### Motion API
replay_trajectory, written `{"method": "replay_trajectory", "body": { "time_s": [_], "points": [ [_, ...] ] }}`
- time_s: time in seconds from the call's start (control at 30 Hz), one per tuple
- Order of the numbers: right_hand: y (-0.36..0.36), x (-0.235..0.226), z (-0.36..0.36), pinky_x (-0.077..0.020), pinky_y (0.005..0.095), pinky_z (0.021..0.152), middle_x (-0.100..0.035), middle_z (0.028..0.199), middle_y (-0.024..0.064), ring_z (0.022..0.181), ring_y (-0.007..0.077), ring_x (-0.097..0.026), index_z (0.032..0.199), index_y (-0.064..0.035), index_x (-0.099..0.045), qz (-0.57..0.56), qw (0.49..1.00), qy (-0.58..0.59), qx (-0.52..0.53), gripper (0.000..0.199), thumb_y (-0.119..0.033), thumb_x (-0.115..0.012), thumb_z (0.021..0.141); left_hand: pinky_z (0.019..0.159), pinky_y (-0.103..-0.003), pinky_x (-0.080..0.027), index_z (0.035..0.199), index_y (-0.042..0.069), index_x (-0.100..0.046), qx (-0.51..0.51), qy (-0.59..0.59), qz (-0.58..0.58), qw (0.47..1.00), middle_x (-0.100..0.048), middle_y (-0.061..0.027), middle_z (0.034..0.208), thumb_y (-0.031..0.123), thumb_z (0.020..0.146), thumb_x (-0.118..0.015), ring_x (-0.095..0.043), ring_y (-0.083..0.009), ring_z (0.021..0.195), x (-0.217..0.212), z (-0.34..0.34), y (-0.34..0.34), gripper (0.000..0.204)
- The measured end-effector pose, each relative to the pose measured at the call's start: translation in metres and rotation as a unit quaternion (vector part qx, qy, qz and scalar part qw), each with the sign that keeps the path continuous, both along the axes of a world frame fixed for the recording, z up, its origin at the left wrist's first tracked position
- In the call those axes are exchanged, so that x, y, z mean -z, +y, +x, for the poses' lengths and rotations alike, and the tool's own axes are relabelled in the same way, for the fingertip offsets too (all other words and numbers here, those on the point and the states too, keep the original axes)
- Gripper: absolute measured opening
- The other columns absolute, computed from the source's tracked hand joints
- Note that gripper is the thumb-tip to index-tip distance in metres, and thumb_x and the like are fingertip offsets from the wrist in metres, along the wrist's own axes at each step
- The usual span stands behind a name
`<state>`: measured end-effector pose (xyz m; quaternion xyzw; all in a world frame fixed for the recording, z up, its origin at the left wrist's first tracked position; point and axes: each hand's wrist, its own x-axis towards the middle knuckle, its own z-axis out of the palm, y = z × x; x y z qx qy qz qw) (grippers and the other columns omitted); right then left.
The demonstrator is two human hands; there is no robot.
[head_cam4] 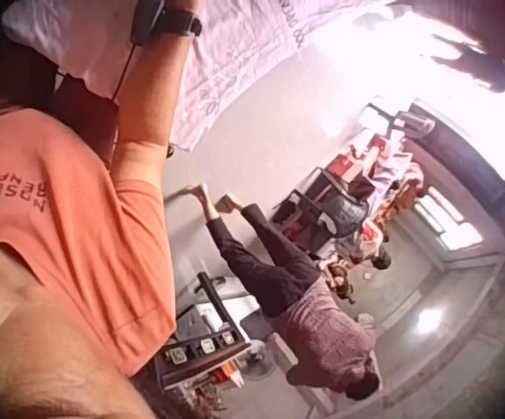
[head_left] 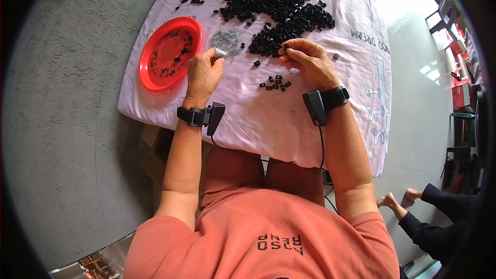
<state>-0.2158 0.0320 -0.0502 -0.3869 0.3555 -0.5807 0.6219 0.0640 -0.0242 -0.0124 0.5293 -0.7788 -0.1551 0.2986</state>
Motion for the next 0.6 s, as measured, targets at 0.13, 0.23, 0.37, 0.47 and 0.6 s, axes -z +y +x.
{"method": "replay_trajectory", "body": {
  "time_s": [0.13, 0.23, 0.37, 0.47, 0.6],
  "points": [
    [0.0, -0.001, 0.001, -0.0584, 0.026, 0.076, -0.073, 0.103, 0.0093, 0.089, 0.0144, -0.071, 0.117, -0.0041, -0.067, 0.007, 1.0, 0.003, -0.011, 0.02, -0.009, -0.062, 0.099, 0.066, -0.036, -0.053, 0.09, -0.001, -0.068, 0.015, -0.036, -0.017, 0.999, -0.07, -0.0174, 0.078, 0.009, 0.082, -0.067, -0.071, -0.0257, 0.072, 0.014, -0.004, -0.002, 0.012],
    [0.001, -0.002, 0.0, -0.0582, 0.0257, 0.077, -0.073, 0.103, 0.0091, 0.089, 0.014, -0.071, 0.118, -0.0045, -0.067, 0.002, 1.0, 0.014, -0.026, 0.02, -0.01, -0.062, 0.099, 0.068, -0.039, -0.054, 0.089, 0.0, -0.066, 0.017, -0.033, -0.035, 0.999, -0.07, -0.0193, 0.08, 0.008, 0.081, -0.066, -0.071, -0.0314, 0.073, 0.021, -0.012, -0.004, 0.012],
    [0.004, -0.007, 0.0, -0.0579, 0.0255, 0.078, -0.073, 0.102, 0.0087, 0.089, 0.0142, -0.071, 0.119, -0.0045, -0.066, -0.002, 0.999, 0.022, -0.036, 0.021, -0.01, -0.062, 0.099, 0.069, -0.041, -0.054, 0.086, -0.001, -0.064, 0.021, -0.072, -0.073, 0.994, -0.069, -0.0203, 0.08, 0.007, 0.079, -0.065, -0.069, -0.0365, 0.074, 0.021, -0.022, -0.003, 0.011],
    [0.006, -0.01, 0.003, -0.0577, 0.0255, 0.079, -0.072, 0.101, 0.0085, 0.089, 0.0143, -0.071, 0.119, -0.0044, -0.066, 0.005, 0.999, 0.022, -0.035, 0.021, -0.01, -0.062, 0.099, 0.068, -0.042, -0.053, 0.086, -0.001, -0.063, 0.026, -0.054, -0.053, 0.997, -0.069, -0.0212, 0.08, 0.007, 0.079, -0.064, -0.069, -0.0374, 0.074, 0.021, -0.021, -0.002, 0.01],
    [0.004, -0.007, 0.001, -0.0577, 0.0255, 0.079, -0.072, 0.101, 0.0088, 0.089, 0.0146, -0.071, 0.119, -0.0046, -0.066, 0.002, 0.999, 0.013, -0.036, 0.022, -0.009, -0.062, 0.098, 0.067, -0.041, -0.054, 0.086, 0.0, -0.065, 0.028, -0.045, -0.047, 0.997, -0.069, -0.0199, 0.08, 0.009, 0.081, -0.066, -0.069, -0.0351, 0.073, 0.014, -0.023, -0.001, 0.011]
  ]
}}
